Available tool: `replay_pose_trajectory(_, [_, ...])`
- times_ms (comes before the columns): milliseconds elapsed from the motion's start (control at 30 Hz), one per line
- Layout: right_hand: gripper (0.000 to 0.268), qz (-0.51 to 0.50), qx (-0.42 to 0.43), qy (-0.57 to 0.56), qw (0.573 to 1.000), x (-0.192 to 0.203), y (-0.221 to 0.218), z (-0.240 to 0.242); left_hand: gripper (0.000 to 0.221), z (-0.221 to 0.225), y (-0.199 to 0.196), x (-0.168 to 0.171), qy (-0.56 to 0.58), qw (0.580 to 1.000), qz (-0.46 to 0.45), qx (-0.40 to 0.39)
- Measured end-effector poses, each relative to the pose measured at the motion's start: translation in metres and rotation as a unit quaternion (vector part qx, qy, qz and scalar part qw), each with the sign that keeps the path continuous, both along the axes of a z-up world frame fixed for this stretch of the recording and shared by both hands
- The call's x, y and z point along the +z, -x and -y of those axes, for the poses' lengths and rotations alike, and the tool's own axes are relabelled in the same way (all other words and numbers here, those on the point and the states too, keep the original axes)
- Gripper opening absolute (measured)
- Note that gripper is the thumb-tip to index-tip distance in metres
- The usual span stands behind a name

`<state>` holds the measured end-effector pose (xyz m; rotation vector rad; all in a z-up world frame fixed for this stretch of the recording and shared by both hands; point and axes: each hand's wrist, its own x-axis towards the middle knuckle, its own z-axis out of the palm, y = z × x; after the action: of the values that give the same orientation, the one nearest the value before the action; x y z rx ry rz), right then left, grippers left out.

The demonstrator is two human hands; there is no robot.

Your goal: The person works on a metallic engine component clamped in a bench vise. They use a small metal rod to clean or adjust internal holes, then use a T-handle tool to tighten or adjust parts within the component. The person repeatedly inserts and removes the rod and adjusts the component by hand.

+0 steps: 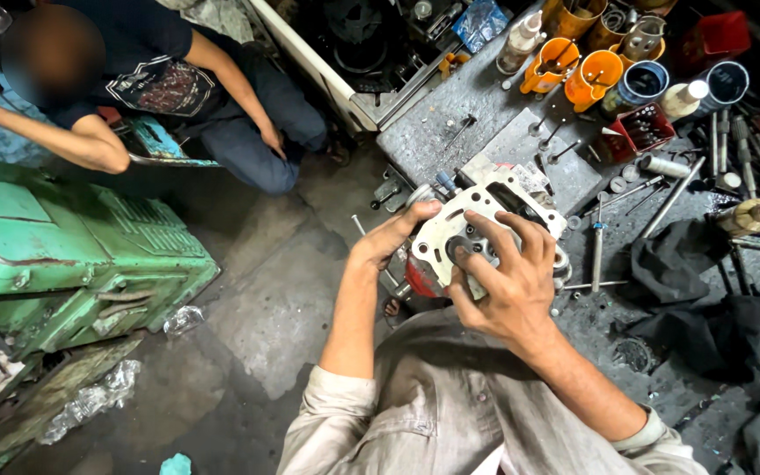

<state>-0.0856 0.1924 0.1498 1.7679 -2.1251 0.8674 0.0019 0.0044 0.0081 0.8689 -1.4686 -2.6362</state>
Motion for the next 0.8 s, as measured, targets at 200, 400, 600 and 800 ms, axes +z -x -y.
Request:
replay_pose_trajectory(200, [0.026, 0.003, -0.008, -0.027, 1.0, 0.004, -0.002, 0.001, 0.083, 0.001, -0.001, -0.001, -0.02, 1.0, 0.006, -0.023])
replay_pose_trajectory(400, [0.024, 0.002, 0.003, 0.004, 1.0, -0.006, 0.002, -0.001, 0.082, 0.002, 0.001, -0.001, -0.003, 1.0, 0.002, 0.003])
replay_pose_trajectory(600, [0.024, 0.0, 0.01, 0.035, 0.999, -0.013, 0.003, -0.003, 0.083, -0.001, 0.0, -0.005, 0.003, 1.0, 0.001, 0.012])
replay_pose_trajectory(800, [0.023, 0.002, -0.008, 0.007, 1.0, 0.0, 0.002, 0.0, 0.087, -0.001, 0.0, -0.005, -0.018, 1.0, 0.007, 0.006])
